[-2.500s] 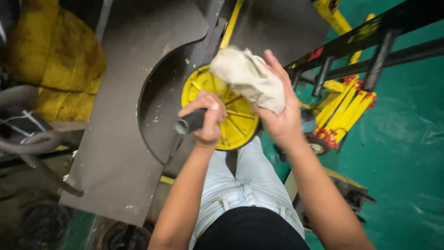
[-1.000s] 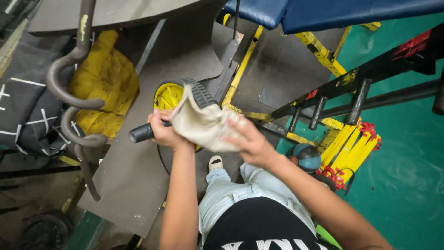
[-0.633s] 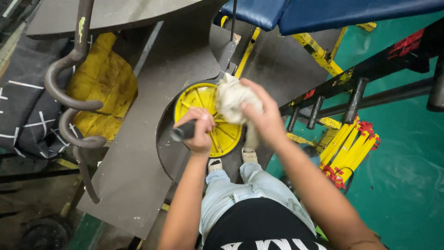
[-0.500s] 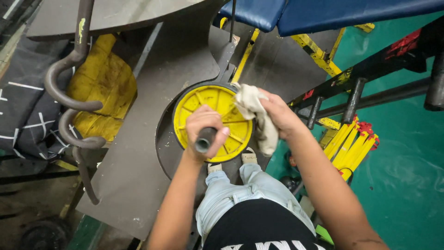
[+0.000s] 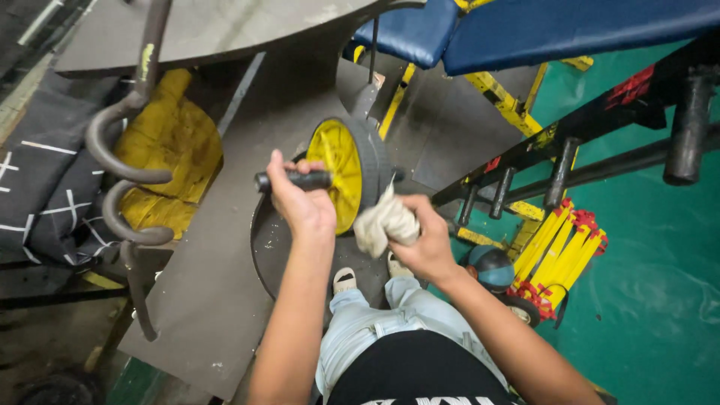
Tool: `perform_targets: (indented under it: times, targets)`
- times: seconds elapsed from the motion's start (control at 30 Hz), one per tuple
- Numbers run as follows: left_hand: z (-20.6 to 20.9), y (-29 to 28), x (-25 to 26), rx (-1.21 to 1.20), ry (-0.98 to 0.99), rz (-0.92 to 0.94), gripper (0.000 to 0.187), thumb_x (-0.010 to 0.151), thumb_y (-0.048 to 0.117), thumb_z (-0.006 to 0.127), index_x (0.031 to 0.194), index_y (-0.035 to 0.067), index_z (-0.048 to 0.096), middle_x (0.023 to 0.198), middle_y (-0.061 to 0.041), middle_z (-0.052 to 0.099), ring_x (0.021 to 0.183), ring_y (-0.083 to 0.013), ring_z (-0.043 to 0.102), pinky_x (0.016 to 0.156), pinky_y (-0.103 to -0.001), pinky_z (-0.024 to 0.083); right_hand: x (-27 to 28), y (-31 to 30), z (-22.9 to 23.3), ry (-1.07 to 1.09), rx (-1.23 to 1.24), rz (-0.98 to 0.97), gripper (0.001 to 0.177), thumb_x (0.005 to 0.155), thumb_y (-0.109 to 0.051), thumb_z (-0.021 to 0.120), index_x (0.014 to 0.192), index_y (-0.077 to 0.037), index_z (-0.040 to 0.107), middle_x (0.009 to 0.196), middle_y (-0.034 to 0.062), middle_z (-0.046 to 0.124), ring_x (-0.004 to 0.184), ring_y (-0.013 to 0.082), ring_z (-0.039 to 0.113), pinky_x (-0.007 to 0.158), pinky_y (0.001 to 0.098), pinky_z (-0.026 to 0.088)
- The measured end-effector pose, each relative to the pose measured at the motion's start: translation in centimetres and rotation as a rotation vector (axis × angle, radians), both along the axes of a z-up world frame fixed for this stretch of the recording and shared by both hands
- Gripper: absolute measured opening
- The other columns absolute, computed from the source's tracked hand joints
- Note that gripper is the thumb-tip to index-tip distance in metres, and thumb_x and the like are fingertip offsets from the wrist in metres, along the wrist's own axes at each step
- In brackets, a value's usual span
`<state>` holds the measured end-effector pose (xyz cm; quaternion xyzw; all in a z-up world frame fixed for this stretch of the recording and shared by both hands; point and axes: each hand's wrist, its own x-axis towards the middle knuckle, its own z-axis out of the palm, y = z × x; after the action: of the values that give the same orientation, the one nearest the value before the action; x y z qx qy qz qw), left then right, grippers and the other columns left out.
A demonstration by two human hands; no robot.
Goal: Cleaning gym equipment, including metal parts and an ab wheel, using a cloth.
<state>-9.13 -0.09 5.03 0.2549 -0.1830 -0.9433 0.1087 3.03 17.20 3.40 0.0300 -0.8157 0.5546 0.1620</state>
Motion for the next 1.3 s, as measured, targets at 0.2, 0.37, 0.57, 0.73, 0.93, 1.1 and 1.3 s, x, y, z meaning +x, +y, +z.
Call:
perform_targets:
  times: [0.2,0.37,0.57,0.73,0.93,1.1,1.3]
  targets:
    - [-3.0,-0.8,1.1,-0.046,0.176,0.161,0.039,0.099,0.032,0.059,0.069,0.013,0.043,0.06,-0.002,0.042,0.057,-0.0149,0.043,0.064,-0.035,0.041,-0.4,1.3,2.4,-0.057,-0.181,-0.125,0.063,0.088,-0.014,0.074,0.144,-0.001,0.048,0.13,0.0106,0.065,0.119,0.018,0.064,0.107,0.031,0.05]
    - [-2.2,0.5,3.0,-0.162,0.385,-0.005,0.037,0.099,0.036,0.049,0.071,0.013,0.041,0.056,-0.001,0.037,0.053,-0.0165,0.037,0.069,-0.04,0.042,-3.0,-0.4,4.7,0.141,-0.118,0.067,0.063,0.098,-0.025,0.068,0.152,-0.001,0.044,0.143,0.0104,0.057,0.131,0.0186,0.056,0.115,0.0317,0.043]
    - [-1.3,0.0,4.3,-0.155,0.482,-0.168,0.036,0.097,0.036,0.048,0.071,0.014,0.041,0.057,0.0,0.036,0.055,-0.0167,0.036,0.069,-0.038,0.039,-7.1,0.6,8.3,-0.118,-0.264,0.053,0.056,0.098,-0.03,0.068,0.144,0.0,0.056,0.129,0.0065,0.067,0.117,0.0139,0.061,0.105,0.0301,0.049]
    - [-1.7,-0.6,3.0,-0.038,0.303,-0.064,0.04,0.097,0.04,0.049,0.067,0.015,0.039,0.054,0.001,0.035,0.052,-0.016,0.034,0.068,-0.04,0.04,-4.5,-0.9,5.0,-0.057,-0.296,0.085,0.055,0.098,-0.022,0.066,0.146,0.001,0.053,0.131,0.0067,0.067,0.119,0.0161,0.062,0.106,0.031,0.049]
    - [-1.9,-2.6,2.2,0.101,0.21,0.028,0.041,0.094,0.042,0.05,0.064,0.016,0.04,0.053,0.001,0.036,0.051,-0.0156,0.035,0.066,-0.039,0.039,-2.7,1.7,-1.1,0.148,0.33,0.131,0.048,0.093,-0.012,0.064,0.14,-0.004,0.062,0.146,0.0183,0.064,0.137,0.0301,0.062,0.116,0.0382,0.049]
    - [-2.4,-0.4,2.4,-0.02,0.336,-0.059,0.04,0.096,0.04,0.05,0.066,0.015,0.041,0.054,0.001,0.035,0.052,-0.0159,0.033,0.069,-0.041,0.04,-4.1,-0.1,5.8,0.317,0.502,-0.088,0.059,0.08,-0.005,0.074,0.137,-0.003,0.06,0.146,0.0231,0.056,0.134,0.0407,0.053,0.117,0.0448,0.039]
    - [-1.7,-1.2,2.5,-0.071,0.423,-0.081,0.039,0.097,0.039,0.049,0.068,0.015,0.041,0.055,0.0,0.035,0.053,-0.0163,0.032,0.071,-0.04,0.039,-5.5,5.4,0.7,0.131,0.683,0.102,0.074,0.058,-0.003,0.08,0.13,-0.006,0.063,0.136,0.0175,0.063,0.125,0.0382,0.058,0.106,0.0478,0.045]
